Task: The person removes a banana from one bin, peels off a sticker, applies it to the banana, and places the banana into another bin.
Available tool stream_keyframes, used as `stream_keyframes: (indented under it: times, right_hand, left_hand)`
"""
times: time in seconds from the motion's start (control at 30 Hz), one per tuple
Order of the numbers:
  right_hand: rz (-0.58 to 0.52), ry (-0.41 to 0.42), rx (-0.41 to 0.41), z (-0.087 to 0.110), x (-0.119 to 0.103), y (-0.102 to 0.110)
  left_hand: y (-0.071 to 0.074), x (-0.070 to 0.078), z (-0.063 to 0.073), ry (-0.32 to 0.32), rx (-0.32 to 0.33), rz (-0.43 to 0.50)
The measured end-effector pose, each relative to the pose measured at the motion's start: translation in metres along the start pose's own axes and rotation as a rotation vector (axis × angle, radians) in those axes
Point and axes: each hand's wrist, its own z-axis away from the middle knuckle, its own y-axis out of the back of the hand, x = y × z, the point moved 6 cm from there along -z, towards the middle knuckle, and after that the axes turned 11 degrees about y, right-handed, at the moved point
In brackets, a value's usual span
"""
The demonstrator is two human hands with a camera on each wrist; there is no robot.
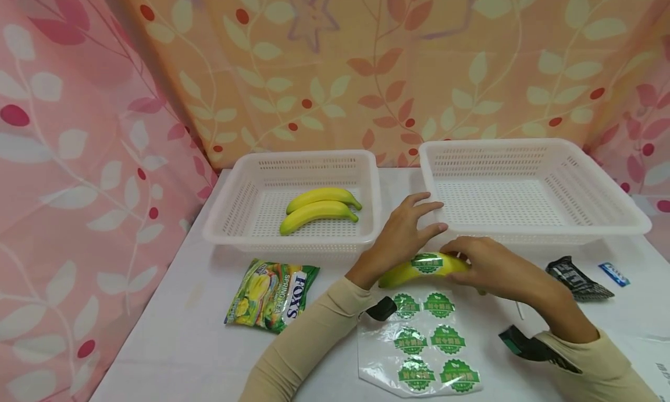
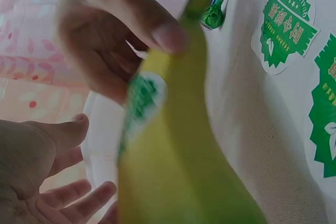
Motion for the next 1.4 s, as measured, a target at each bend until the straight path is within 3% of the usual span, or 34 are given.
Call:
stream_keyframes:
  times: [0.23, 0.4, 0.57, 0.7, 0.83, 1.03, 1.4]
  right_hand:
    - [0.111, -0.141, 0.007, 0.040, 0.011, 0.050]
    - [0.192, -0.191, 0.082, 0.057, 0.019, 0.093]
    - [0.151, -0.252, 0.119, 0.055, 0.043, 0.126]
    - [0.134, -0.245, 0.117, 0.042, 0.069, 0.142]
    - [0.114, -0.210, 0.080, 0.023, 0.093, 0.149]
    - [0.005, -0.194, -0.075, 0.001, 0.117, 0.143]
    - [-0.090, -0.320, -0.293, -0.014, 0.156, 0.116]
  left_hand:
    - [-0.001, -0.001, 0.000, 0.015, -0.005, -0.005]
    - [-0.003, -0.001, -0.002, 0.019, 0.009, -0.019]
    - [-0.004, -0.001, -0.002, 0.033, 0.007, 0.003]
    - [-0.005, -0.002, -0.001, 0.052, -0.002, 0.012]
    - [-0.005, -0.002, 0.000, 0.065, -0.007, 0.008]
    - [-0.004, -0.003, 0.000, 0.065, -0.005, 0.015]
    - [-0.004, -0.002, 0.001, 0.070, 0.004, 0.007]
